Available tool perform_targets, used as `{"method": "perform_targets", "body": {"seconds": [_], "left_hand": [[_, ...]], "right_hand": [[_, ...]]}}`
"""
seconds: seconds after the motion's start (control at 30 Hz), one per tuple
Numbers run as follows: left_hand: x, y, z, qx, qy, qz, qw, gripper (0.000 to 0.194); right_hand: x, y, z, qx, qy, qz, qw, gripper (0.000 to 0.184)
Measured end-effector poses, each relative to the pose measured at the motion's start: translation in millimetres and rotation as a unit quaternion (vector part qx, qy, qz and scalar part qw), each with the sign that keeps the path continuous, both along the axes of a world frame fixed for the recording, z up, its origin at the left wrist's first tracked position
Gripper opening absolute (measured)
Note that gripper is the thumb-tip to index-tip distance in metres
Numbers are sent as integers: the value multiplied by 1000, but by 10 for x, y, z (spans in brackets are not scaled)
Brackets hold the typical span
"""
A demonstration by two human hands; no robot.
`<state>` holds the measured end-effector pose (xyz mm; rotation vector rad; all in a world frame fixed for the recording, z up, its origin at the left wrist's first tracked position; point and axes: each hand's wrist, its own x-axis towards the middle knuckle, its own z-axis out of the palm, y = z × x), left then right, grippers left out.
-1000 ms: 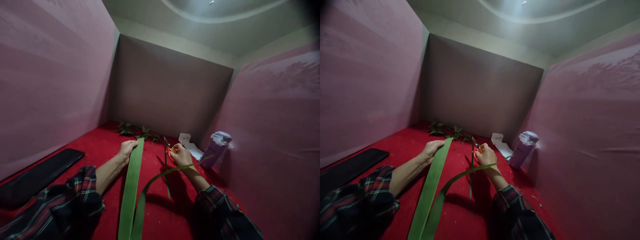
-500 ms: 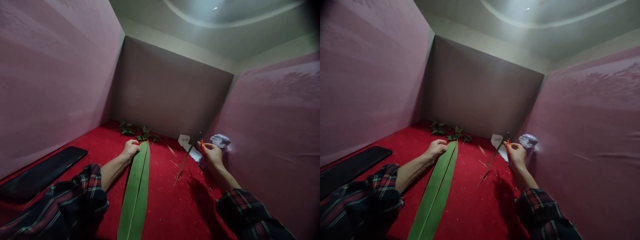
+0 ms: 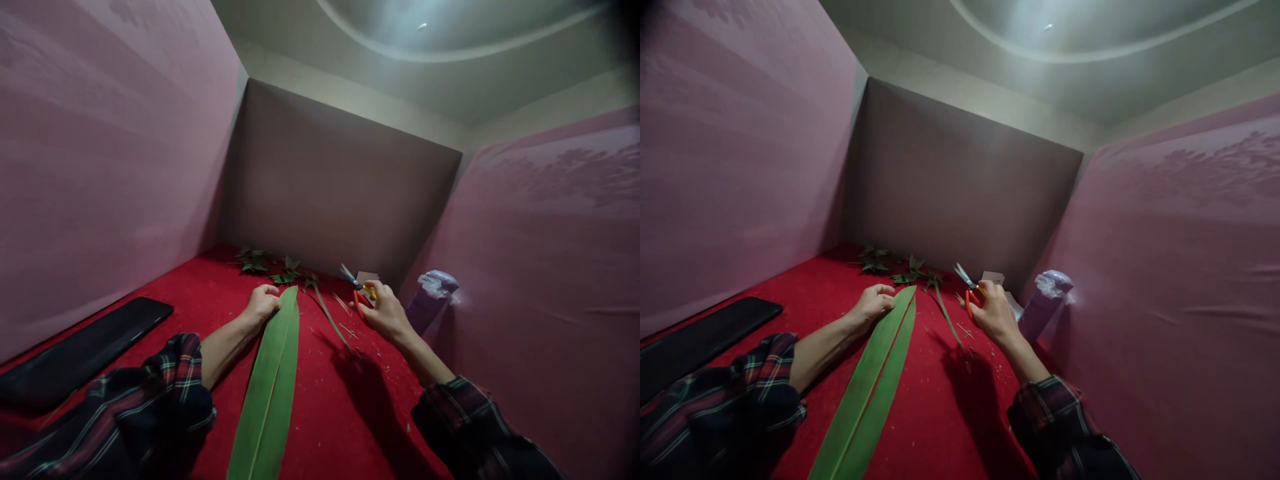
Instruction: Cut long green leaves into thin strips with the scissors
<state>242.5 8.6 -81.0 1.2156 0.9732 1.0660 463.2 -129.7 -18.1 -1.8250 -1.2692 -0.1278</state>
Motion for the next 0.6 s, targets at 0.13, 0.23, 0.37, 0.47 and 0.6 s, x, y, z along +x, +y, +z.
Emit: {"method": "perform_targets", "body": {"seconds": [0.13,0.23,0.37,0.47,0.6], "left_hand": [[-6,-32,14,-4,-4,-7,1000,35],[4,-21,-7,-6,-14,-13,1000,36],[27,21,-53,-14,-22,-17,1000,37],[29,40,-72,-13,-19,-17,1000,38],[20,41,-67,-8,-6,-11,1000,38]], "right_hand": [[-53,-46,-82,-19,42,-6,999,32],[-106,-34,-151,-17,119,10,993,36],[-313,13,-310,-43,265,87,959,48],[-513,38,-463,-58,352,139,924,48],[-650,10,-605,-53,420,182,888,49]]}}
